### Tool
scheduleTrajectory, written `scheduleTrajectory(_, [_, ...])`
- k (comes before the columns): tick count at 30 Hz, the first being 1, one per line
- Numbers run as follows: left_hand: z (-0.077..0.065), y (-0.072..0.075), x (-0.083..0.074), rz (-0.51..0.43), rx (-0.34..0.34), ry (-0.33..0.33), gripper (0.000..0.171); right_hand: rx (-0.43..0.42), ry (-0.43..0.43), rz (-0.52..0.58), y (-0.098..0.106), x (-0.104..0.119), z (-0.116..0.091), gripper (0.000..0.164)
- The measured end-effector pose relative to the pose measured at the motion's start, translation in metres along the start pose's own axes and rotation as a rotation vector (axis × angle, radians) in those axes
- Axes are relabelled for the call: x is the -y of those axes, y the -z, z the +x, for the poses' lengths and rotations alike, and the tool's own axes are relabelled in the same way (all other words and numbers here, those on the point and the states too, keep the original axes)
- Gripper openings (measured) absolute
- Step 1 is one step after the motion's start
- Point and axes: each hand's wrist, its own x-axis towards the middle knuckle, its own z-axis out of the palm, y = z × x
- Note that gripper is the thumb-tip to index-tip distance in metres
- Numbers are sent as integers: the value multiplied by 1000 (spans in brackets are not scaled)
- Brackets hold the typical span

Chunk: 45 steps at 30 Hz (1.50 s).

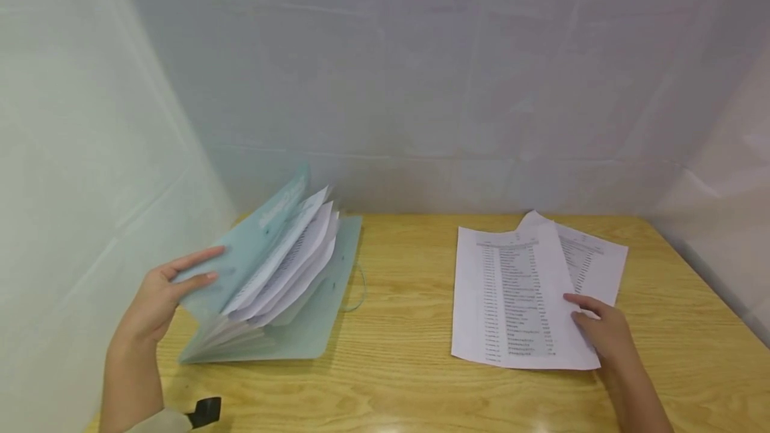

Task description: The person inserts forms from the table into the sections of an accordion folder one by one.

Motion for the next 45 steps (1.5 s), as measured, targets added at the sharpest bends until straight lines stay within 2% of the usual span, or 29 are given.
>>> scheduleTrajectory(5, [0,0,2,-19,2,-1,46,-5,12,28,2,9,-2,46])
scheduleTrajectory(11, [0,0,3,-23,-3,-12,45,-13,30,104,-5,21,-3,46])
scheduleTrajectory(24, [-2,-1,-5,-11,4,-14,45,64,21,304,-13,45,-6,41])
scheduleTrajectory(34, [-2,-1,-7,7,-1,-11,45,95,14,322,-18,63,-4,43])
scheduleTrajectory(45, [-3,-1,-11,2,1,-4,45,108,63,296,-27,85,-2,44])
